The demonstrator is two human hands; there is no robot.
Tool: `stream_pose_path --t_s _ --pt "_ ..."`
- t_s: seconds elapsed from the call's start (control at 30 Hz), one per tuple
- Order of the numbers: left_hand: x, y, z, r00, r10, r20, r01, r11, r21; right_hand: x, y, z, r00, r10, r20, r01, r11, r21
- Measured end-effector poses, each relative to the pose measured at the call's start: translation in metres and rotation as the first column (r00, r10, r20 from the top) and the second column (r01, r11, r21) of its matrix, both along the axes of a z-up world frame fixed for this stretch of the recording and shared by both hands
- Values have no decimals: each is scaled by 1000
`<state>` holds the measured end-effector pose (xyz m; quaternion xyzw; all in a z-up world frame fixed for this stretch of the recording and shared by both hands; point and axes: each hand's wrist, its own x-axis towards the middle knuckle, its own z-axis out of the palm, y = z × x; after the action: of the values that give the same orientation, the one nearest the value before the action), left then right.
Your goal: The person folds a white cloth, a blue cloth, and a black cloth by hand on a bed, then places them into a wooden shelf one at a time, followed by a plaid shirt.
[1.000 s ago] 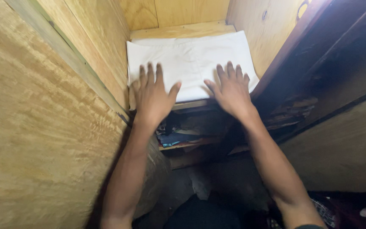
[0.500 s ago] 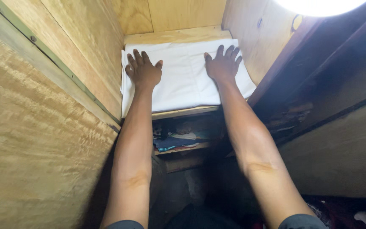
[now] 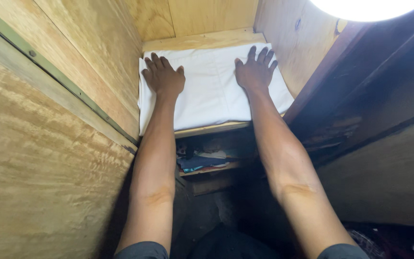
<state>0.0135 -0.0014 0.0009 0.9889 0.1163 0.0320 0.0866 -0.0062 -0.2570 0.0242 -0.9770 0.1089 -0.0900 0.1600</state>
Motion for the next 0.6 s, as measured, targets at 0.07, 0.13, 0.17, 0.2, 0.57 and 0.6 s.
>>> stream_pose_path --t_s 0.07,0.13,0.17,0.2,0.57,0.6 --pt "-1 2 1 999 -8 36 9 1000 -19 3 -1 2 1000 3 -2 -3 1000 -9" --pt "-6 0 -6 997 -18 70 22 999 -45 2 -4 -1 1000 8 13 -8 1000 -7" --pt "-4 1 -7 995 -18 101 24 998 -55 2 -4 -3 1000 12 18 -12 1000 -7" --pt "-3 3 -9 991 -18 131 26 998 -65 1 -4 -4 1000 17 24 -16 1000 -6" --pt "-102 -14 55 781 -221 583 461 835 -300 -3 2 15 979 82 185 -102 990 100" --pt "-132 -12 53 768 -275 578 533 775 -340 -16 3 20 939 136 316 -194 968 157"
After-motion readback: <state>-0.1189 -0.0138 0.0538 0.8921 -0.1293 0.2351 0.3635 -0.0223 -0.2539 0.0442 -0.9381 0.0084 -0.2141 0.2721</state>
